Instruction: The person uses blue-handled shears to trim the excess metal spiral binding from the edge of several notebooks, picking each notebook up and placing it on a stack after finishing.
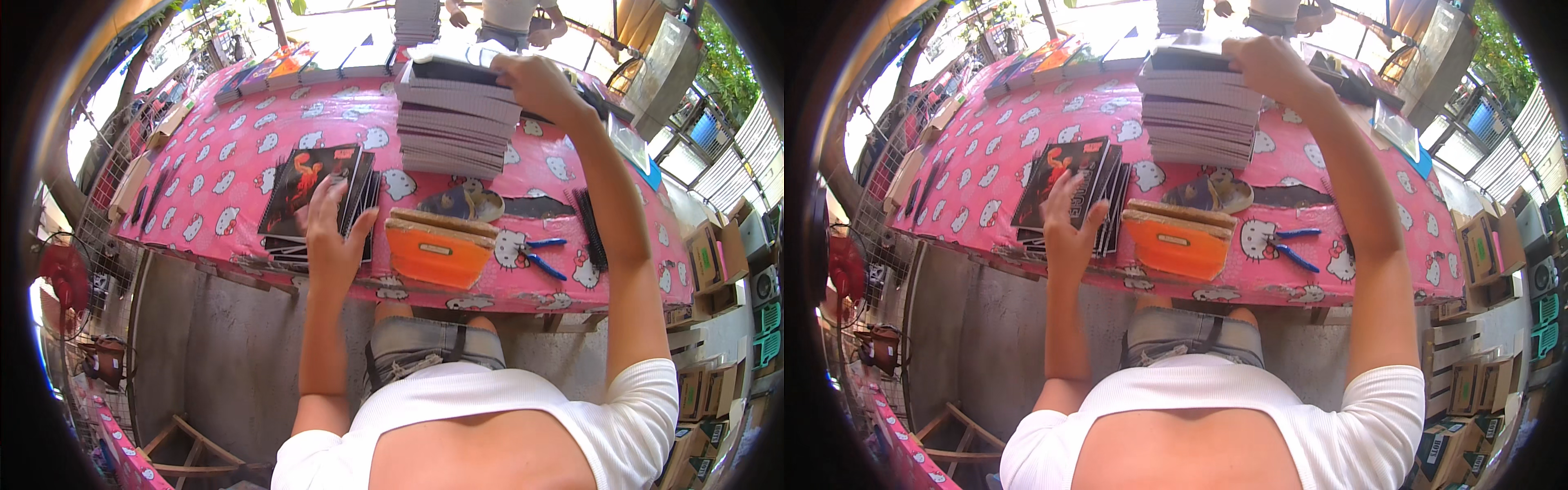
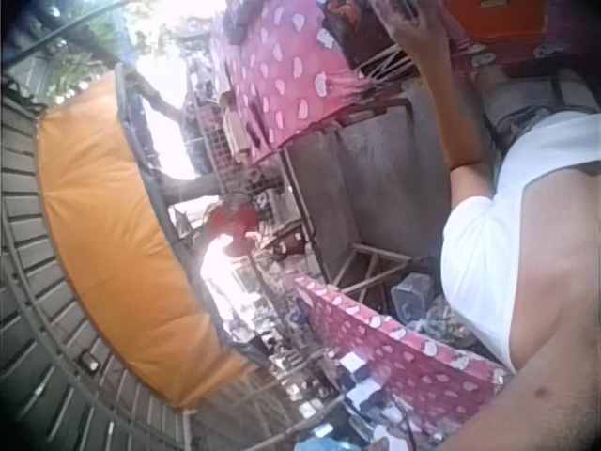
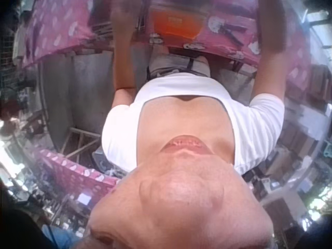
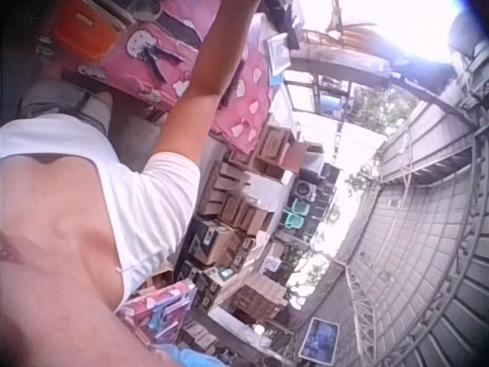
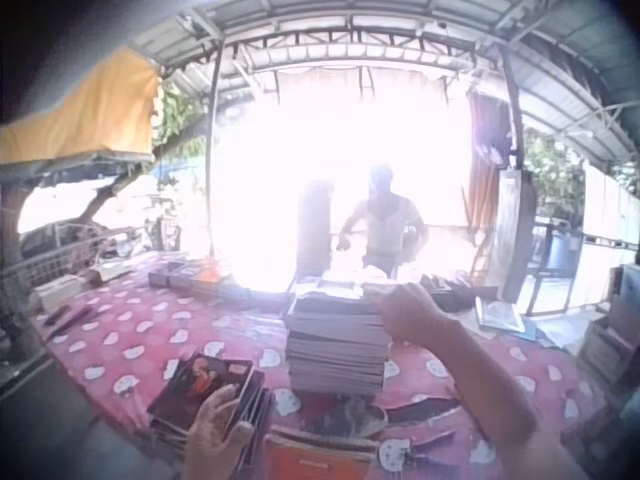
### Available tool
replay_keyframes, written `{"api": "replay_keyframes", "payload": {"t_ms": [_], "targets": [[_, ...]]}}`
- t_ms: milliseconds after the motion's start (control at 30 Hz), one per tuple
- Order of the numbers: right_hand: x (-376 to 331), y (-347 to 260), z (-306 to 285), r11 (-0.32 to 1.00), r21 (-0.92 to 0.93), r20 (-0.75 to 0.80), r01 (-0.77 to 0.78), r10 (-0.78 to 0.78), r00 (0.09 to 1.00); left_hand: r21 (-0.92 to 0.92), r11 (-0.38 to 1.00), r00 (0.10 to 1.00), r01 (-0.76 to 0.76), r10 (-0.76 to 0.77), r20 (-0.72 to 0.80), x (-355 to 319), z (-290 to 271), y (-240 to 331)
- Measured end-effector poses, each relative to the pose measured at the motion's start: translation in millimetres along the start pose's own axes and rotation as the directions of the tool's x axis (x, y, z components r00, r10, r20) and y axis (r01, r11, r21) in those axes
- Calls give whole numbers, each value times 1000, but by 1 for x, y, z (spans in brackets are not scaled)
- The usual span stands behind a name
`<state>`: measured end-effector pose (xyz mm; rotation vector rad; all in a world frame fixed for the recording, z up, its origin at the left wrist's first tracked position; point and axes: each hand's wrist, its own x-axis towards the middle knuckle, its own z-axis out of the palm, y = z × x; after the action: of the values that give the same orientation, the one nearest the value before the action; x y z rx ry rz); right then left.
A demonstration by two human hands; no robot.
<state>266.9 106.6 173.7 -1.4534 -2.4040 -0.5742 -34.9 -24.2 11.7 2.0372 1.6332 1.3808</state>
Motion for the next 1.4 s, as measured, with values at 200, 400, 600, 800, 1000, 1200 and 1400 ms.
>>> {"api": "replay_keyframes", "payload": {"t_ms": [200,400,600,800,1000,1200,1400], "targets": [[-112,-104,9,942,-122,-139,313,-328,934,-844,-118,838,523,-112,534,31,-2,37],[-180,-85,47,757,653,-459,-28,425,780,-819,525,972,230,-82,220,21,-6,59],[-204,-86,71,430,892,-123,-138,526,842,-683,729,984,-38,146,102,47,-7,78],[-213,-105,88,318,944,-120,-83,567,815,-683,727,997,72,-38,64,26,17,40],[-207,-95,68,594,804,-284,-36,436,854,-822,567,999,-52,42,-34,29,7,57],[-223,-110,121,356,917,41,-179,362,931,-759,644,987,100,33,158,25,19,37],[-231,-133,122,386,907,-67,-166,522,850,-861,480,970,167,-236,57,-3,50,14]]}}
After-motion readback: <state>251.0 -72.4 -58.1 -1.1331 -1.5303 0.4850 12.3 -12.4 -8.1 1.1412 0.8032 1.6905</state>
